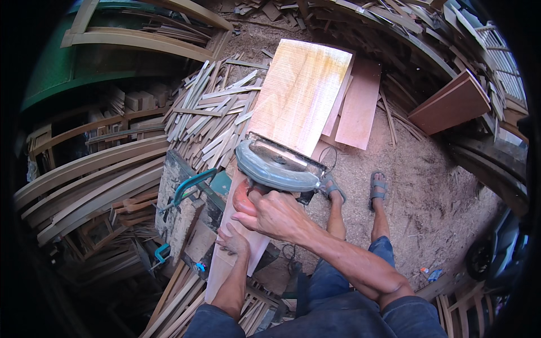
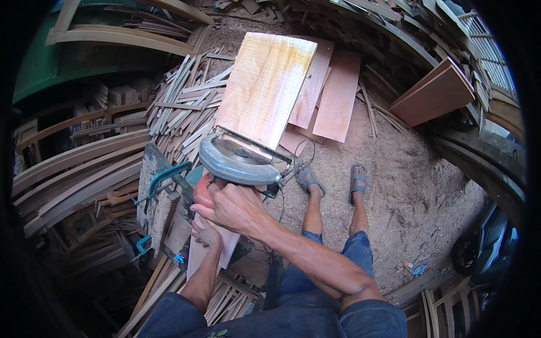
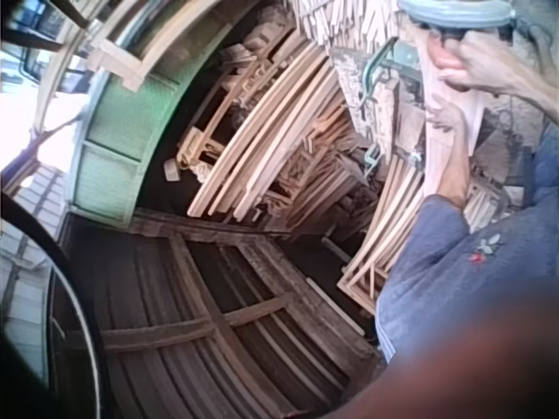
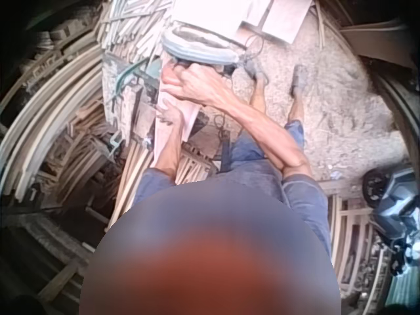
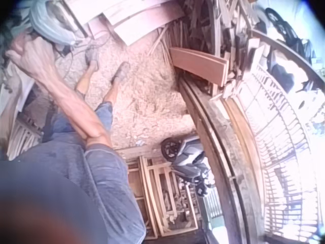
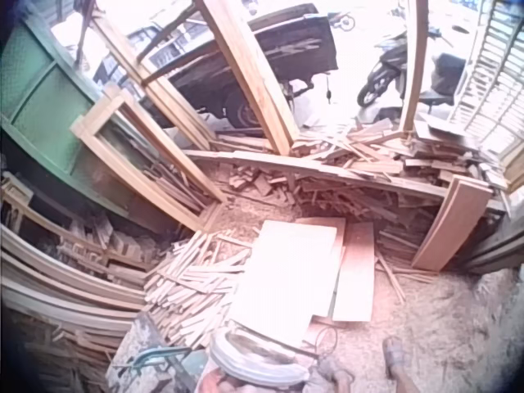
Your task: The person measures and marks a long wooden plank with a tape measure and pencil, then uses a circular saw to cut the plank into smaller pieces. The cut pieces are stacked on the floor.
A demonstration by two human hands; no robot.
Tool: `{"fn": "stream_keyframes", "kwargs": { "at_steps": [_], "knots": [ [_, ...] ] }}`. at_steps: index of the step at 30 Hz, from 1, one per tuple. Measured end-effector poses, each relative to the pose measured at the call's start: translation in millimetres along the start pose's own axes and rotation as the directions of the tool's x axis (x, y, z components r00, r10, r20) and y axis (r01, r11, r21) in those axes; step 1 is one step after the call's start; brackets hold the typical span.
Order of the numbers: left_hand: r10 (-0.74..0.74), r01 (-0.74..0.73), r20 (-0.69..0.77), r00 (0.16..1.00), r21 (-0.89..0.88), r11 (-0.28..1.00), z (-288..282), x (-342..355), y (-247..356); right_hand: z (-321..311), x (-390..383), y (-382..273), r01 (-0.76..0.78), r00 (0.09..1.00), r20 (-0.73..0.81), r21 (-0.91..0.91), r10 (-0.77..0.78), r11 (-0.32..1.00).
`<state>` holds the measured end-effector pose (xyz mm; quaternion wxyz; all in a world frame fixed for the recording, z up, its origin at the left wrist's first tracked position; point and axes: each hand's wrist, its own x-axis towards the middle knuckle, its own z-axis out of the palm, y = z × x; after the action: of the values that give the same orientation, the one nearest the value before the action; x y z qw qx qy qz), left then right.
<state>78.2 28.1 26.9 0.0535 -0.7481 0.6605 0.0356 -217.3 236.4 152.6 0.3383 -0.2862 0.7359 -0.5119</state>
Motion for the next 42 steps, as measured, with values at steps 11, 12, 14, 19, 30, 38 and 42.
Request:
{"fn": "stream_keyframes", "kwargs": {
  "at_steps": [11, 12, 14, 19, 30, 38, 42],
  "knots": [
    [0.006, -0.006, -0.01, 1.0, 0.002, 1.0, 2.7, 2.9, -2.6, 6.6, 16.2, -2.9, -0.003, 1.0, 0.026, 0.006, 0.003, 1.0],
    [0.008, -0.008, -0.011, 1.0, 0.002, 1.0, 2.9, 3.1, -2.9, 7.3, 17.7, -2.9, -0.001, 1.0, 0.028, 0.009, 0.001, 1.0],
    [0.013, -0.013, -0.011, 1.0, -0.002, 1.0, 2.8, 3.2, -3.2, 9.3, 20.5, -3.1, 0.005, 1.0, 0.014, 0.021, -0.006, 1.0],
    [0.014, -0.014, -0.005, 1.0, 0.001, 1.0, 0.6, 2.1, -1.8, 12.7, 28.0, -5.6, 0.022, 1.0, -0.006, 0.032, -0.022, 0.999],
    [0.004, -0.004, 0.009, 1.0, -0.023, 1.0, -0.9, -0.1, -0.5, 14.7, 40.1, -9.2, 0.025, 1.0, 0.008, 0.034, -0.025, 0.999],
    [0.005, -0.004, 0.019, 1.0, -0.044, 0.999, -1.7, 0.0, -1.2, 20.0, 52.8, -13.1, 0.028, 0.999, -0.021, 0.06, -0.027, 0.998],
    [0.011, -0.01, 0.016, 1.0, -0.034, 0.999, -0.6, 1.2, -3.4, 22.5, 62.8, -16.3, 0.014, 1.0, -0.015, 0.066, -0.013, 0.998]
  ]
}}
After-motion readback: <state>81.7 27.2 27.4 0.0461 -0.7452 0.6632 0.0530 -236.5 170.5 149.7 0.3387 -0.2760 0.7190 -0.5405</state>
